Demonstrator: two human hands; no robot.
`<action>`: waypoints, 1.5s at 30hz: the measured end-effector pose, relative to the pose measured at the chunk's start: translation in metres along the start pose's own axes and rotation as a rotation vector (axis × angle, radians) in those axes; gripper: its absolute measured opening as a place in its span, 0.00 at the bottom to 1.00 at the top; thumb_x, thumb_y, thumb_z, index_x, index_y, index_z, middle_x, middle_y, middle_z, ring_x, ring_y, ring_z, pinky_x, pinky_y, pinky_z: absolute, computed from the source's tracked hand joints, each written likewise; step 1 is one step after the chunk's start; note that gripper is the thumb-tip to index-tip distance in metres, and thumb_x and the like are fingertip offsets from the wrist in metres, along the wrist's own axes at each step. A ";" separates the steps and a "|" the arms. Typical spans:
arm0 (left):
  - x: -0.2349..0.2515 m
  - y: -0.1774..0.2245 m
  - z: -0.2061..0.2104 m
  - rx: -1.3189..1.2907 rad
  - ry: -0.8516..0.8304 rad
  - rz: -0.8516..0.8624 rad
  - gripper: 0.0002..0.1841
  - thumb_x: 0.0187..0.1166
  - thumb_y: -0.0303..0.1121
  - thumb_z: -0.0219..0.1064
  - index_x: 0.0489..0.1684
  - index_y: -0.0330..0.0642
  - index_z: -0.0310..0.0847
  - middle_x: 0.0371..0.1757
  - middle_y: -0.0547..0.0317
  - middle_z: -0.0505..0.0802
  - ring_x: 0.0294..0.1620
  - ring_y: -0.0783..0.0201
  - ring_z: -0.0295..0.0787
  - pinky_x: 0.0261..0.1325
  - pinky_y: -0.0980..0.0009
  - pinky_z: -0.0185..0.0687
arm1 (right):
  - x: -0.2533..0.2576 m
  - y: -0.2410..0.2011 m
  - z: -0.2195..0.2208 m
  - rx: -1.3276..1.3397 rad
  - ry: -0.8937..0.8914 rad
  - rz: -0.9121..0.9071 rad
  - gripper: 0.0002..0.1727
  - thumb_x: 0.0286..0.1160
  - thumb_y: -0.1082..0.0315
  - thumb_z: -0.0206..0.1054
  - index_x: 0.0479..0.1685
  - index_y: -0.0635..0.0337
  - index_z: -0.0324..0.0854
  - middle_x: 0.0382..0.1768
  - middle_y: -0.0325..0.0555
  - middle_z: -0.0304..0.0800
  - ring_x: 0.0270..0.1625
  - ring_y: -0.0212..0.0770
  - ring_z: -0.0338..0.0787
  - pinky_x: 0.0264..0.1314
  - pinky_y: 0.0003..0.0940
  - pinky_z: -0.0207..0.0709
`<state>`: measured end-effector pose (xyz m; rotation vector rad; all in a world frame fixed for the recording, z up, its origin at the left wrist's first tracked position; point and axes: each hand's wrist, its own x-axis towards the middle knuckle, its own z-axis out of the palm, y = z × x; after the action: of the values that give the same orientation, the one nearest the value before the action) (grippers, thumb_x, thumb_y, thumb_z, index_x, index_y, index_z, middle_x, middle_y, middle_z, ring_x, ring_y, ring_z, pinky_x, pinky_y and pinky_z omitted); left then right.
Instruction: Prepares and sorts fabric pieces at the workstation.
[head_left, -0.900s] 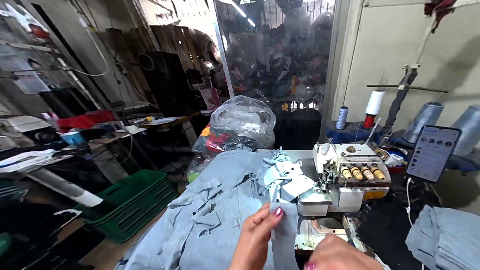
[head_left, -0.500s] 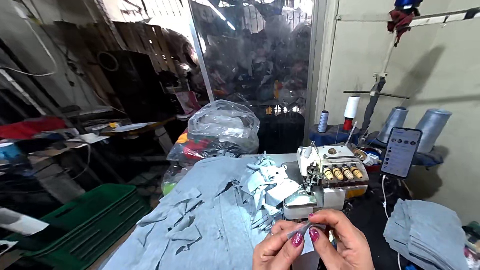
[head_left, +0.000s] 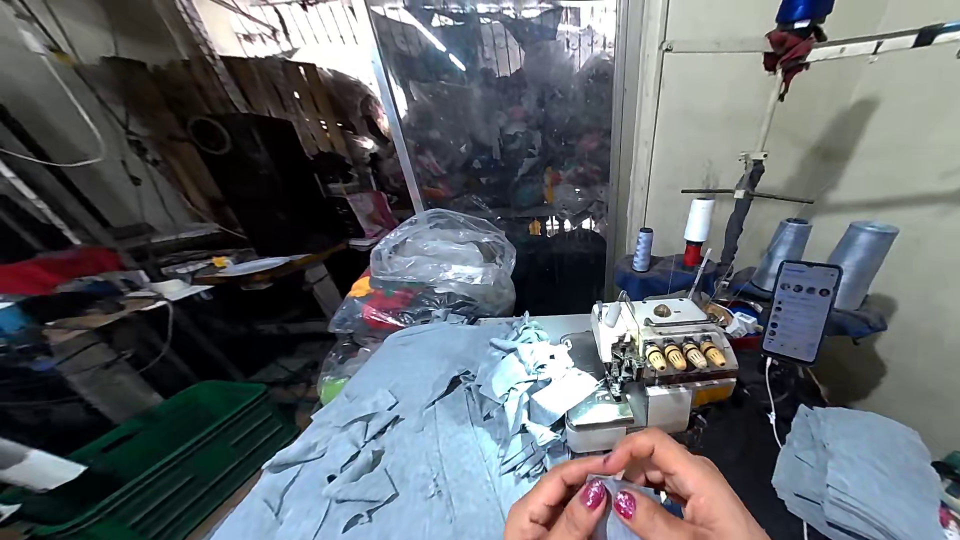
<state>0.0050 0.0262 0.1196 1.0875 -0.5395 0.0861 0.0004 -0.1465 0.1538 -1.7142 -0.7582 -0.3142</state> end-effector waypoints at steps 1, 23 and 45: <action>0.002 -0.003 -0.003 -0.016 -0.036 -0.043 0.14 0.84 0.28 0.62 0.63 0.44 0.86 0.52 0.70 0.95 0.49 0.77 0.90 0.55 0.75 0.87 | 0.004 0.007 -0.003 0.018 0.011 -0.035 0.09 0.79 0.74 0.63 0.52 0.66 0.82 0.38 0.40 0.91 0.38 0.21 0.86 0.41 0.18 0.80; 0.115 -0.107 -0.092 0.510 0.353 -0.317 0.12 0.76 0.20 0.61 0.54 0.31 0.80 0.39 0.61 0.90 0.41 0.74 0.88 0.48 0.75 0.84 | 0.030 0.166 0.002 -0.165 0.750 0.468 0.11 0.75 0.75 0.64 0.53 0.68 0.82 0.16 0.33 0.78 0.14 0.24 0.76 0.17 0.22 0.74; -0.136 -0.093 -0.121 0.240 0.711 -0.730 0.19 0.73 0.25 0.65 0.62 0.29 0.74 0.50 0.53 0.88 0.46 0.68 0.85 0.51 0.67 0.84 | -0.061 0.124 0.084 0.083 0.265 0.167 0.08 0.80 0.75 0.63 0.51 0.64 0.83 0.37 0.34 0.91 0.31 0.16 0.85 0.33 0.14 0.82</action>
<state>-0.0376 0.1116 -0.0610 1.3339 0.5280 -0.1056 0.0180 -0.1006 -0.0001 -1.6059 -0.4260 -0.3803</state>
